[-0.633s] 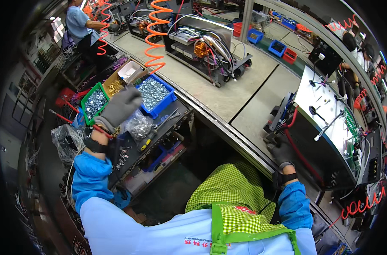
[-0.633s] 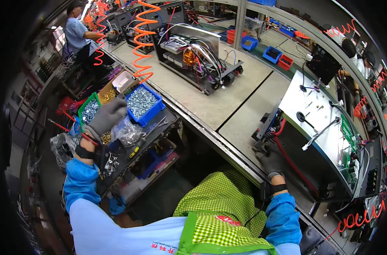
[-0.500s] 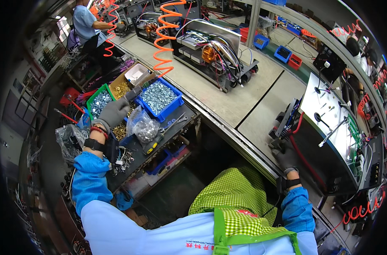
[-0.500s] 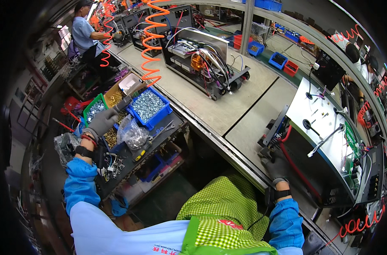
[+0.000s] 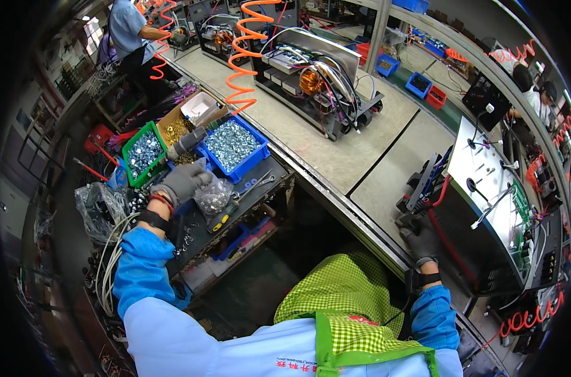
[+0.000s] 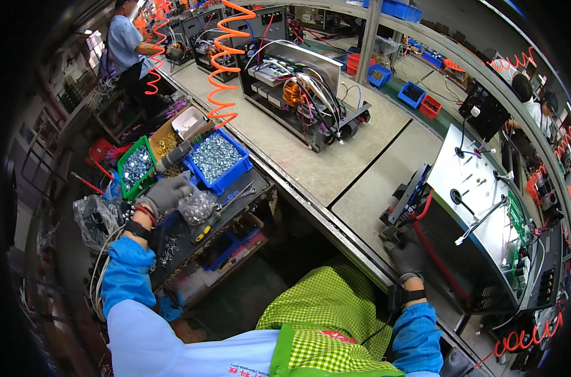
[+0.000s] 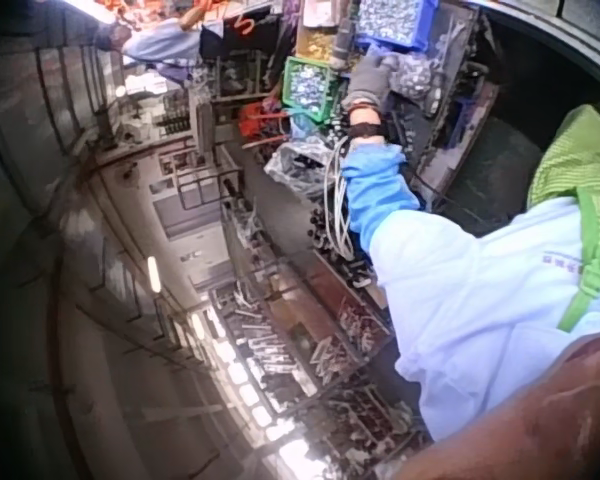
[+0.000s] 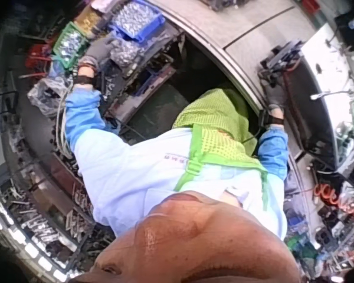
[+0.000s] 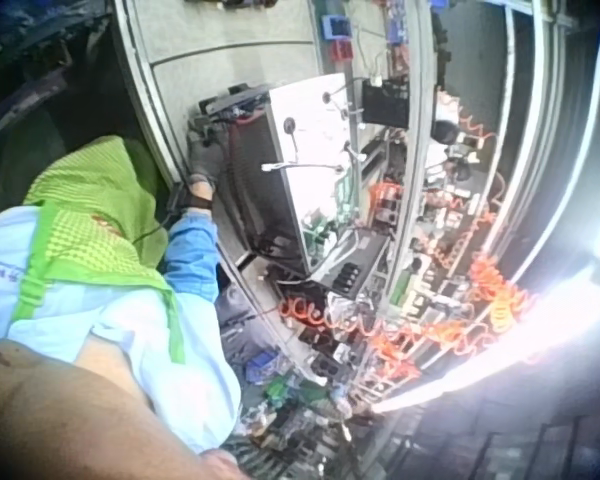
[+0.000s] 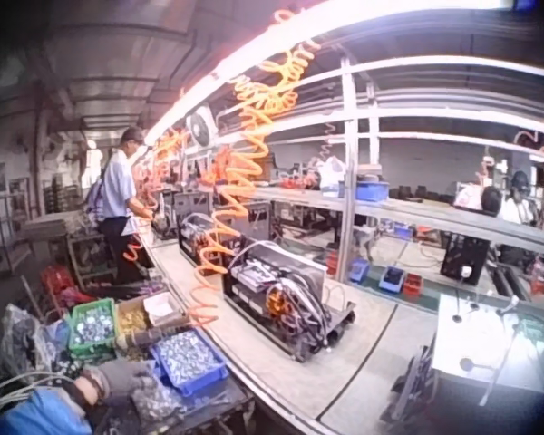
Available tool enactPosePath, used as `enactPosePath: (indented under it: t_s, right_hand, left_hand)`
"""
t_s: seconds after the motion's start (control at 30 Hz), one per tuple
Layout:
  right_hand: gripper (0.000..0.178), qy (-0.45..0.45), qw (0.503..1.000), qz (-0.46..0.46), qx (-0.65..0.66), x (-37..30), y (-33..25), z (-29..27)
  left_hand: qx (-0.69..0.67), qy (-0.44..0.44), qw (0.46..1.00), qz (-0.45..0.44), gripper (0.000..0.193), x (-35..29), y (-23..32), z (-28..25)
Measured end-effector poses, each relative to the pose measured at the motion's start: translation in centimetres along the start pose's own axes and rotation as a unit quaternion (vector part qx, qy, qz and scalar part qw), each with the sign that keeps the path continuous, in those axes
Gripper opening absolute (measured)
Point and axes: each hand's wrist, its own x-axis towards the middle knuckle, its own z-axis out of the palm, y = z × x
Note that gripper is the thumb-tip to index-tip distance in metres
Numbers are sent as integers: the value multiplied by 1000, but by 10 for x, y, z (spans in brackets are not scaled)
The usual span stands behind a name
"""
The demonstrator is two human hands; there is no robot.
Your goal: Installing components and wiring into an industrial inverter unit on an assembly line.
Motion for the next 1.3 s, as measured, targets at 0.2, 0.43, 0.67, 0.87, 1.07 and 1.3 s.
enactPosePath:
  t_s: [0.2,0.43,0.67,0.87,1.07,1.3]
  right_hand:
    - [42,-25,995,-17,93,6,31,13]
    - [27,-18,998,-5,54,5,26,12]
    - [39,-43,997,29,62,6,30,12]
    - [39,-14,999,6,38,3,24,12]
    - [38,-25,998,28,51,4,5,11]
    - [40,-43,994,68,73,8,2,9]
  left_hand:
    - [29,116,992,-40,32,17,-29,-46]
    - [150,20,983,-101,30,16,-47,-71]
    - [174,-66,970,-157,32,3,-65,-119]
    - [103,-61,967,-226,34,1,-89,-130]
    - [188,72,977,-70,32,71,-136,-123]
    - [281,-64,955,-67,36,167,-131,-120]
